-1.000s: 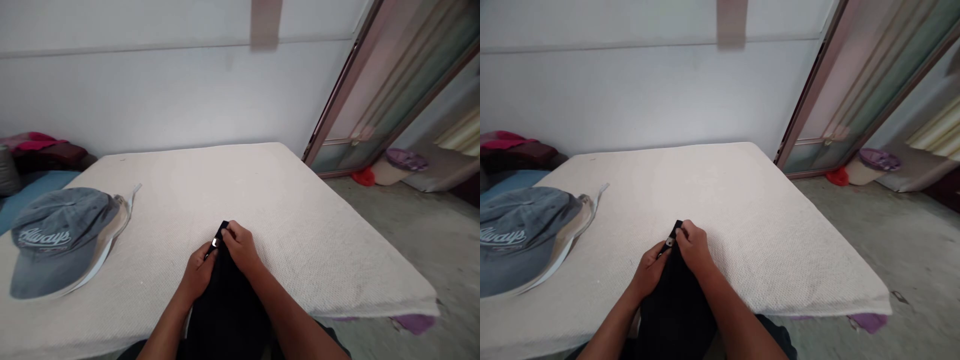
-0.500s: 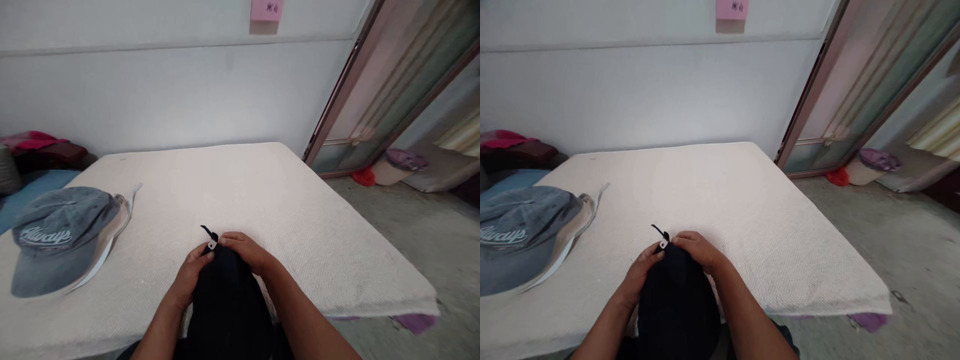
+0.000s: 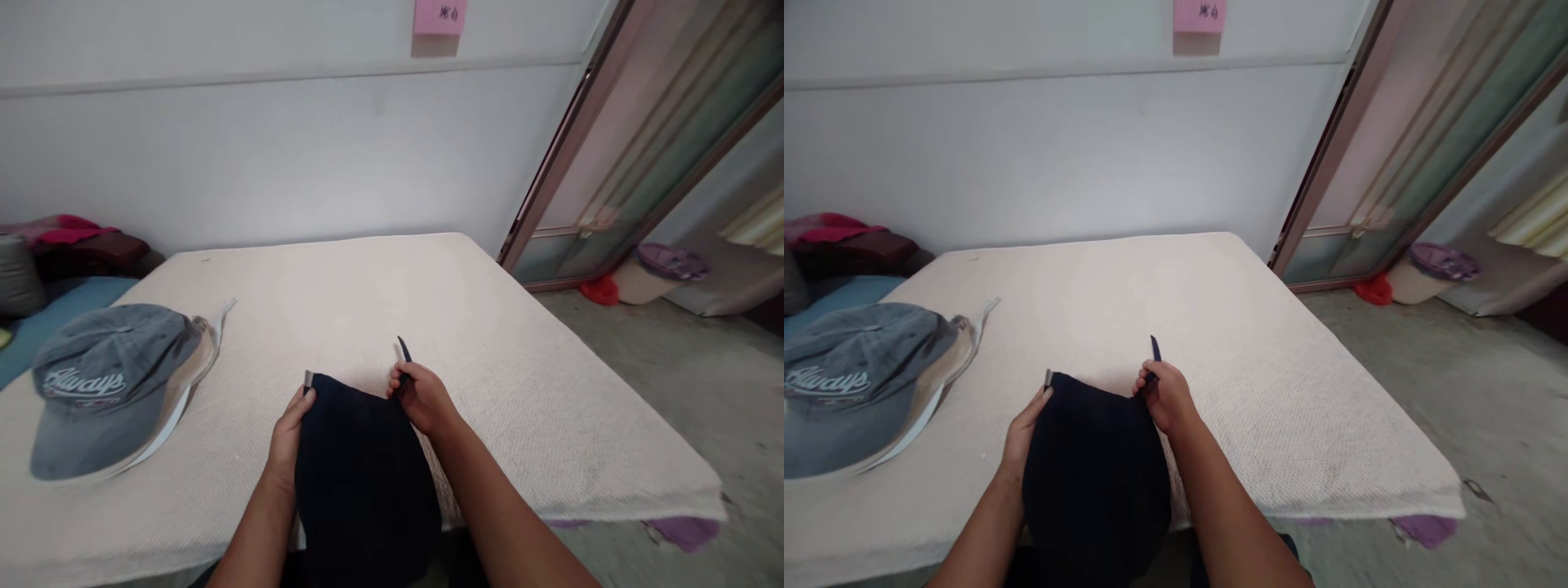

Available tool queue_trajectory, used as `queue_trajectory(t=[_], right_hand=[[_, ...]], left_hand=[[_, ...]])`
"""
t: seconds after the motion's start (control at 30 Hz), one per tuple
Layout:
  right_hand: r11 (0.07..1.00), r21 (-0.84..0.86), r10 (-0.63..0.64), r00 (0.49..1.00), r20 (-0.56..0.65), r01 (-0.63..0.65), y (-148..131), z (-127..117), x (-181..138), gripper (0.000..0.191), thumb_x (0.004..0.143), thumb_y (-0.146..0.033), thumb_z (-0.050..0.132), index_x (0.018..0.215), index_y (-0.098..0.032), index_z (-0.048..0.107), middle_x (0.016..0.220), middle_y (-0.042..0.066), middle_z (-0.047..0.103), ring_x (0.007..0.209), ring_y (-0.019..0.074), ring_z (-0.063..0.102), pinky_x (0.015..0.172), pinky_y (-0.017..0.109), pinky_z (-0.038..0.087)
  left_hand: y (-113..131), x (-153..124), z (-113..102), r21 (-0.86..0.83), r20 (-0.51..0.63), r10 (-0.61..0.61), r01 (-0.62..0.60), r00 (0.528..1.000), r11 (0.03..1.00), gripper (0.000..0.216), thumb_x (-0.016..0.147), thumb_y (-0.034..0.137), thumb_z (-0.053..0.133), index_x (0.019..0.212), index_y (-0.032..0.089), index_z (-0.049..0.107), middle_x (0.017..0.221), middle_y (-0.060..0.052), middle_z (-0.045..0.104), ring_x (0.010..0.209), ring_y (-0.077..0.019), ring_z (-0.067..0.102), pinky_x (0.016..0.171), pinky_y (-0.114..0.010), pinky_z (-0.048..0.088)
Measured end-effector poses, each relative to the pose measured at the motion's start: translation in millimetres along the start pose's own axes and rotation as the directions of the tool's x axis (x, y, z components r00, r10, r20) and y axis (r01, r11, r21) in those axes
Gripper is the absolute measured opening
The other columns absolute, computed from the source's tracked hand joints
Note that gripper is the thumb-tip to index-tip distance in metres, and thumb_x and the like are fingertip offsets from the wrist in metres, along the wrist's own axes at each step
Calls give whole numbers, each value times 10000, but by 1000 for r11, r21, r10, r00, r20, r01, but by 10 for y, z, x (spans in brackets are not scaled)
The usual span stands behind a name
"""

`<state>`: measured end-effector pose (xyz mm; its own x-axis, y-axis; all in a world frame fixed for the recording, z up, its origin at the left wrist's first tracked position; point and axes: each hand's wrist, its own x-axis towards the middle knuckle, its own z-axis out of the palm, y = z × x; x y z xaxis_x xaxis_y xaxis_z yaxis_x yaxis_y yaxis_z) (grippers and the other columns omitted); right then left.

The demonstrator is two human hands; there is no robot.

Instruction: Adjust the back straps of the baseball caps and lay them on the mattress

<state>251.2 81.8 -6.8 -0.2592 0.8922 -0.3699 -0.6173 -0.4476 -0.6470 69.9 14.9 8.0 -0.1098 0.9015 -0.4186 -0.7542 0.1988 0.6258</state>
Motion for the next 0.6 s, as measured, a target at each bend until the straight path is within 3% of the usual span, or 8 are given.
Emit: queue_trajectory(t=[0.07,0.17,0.27,0.33,0.47,0.53,0.6], right_hand=[[999,-6,44,998,49,-44,8,4,-24,141,736,-266,618,690,-150,552,637,25,577,598,131,548,629,280,451],[971,-156,197,974,108,-179,29,11,-98,274,779,-410,623,775,-137,606,753,64,638,652,148,599,615,272,457],[885,-342,389,904,175,-315,25,12,-192,387,796,-503,588,850,-126,653,754,71,655,605,139,595,550,250,442],[862,-378,446,860,247,-338,9,11,-243,373,799,-471,603,891,-116,673,777,74,669,628,134,605,577,243,456],[928,-257,353,851,389,-268,-13,5,-255,294,731,-264,690,998,-143,668,869,61,691,718,142,630,680,253,481],[970,-141,236,896,376,-196,-15,-6,-208,301,712,-219,683,1006,-157,667,875,56,698,724,149,633,692,263,487],[996,-23,88,954,286,-85,-20,-29,-143,292,710,-214,669,998,-167,673,895,54,708,748,160,639,723,275,494]], left_hand=[[29,50,-31,-62,-8,-84,83,996,995,86,718,218,669,789,171,686,659,-15,705,602,-177,670,709,-319,551],[95,95,-52,-131,36,-205,208,978,969,215,804,291,555,695,152,677,598,-42,692,572,-190,664,693,-344,559],[182,108,-70,-204,67,-209,219,976,954,307,844,309,489,628,166,654,574,-28,684,546,-160,651,646,-294,559],[228,128,-102,-195,67,-192,201,979,960,324,859,317,460,654,171,664,608,-29,698,579,-163,661,626,-281,558],[230,215,-174,-111,17,-149,150,989,982,349,878,265,421,660,168,676,585,-22,691,534,-156,641,659,-293,560],[190,250,-176,-103,17,-151,152,988,983,346,881,247,418,686,159,690,574,-21,689,544,-161,650,719,-310,555],[137,256,-149,-90,25,-207,208,978,974,322,881,277,437,771,143,709,610,-36,707,658,-200,688,800,-352,538]])
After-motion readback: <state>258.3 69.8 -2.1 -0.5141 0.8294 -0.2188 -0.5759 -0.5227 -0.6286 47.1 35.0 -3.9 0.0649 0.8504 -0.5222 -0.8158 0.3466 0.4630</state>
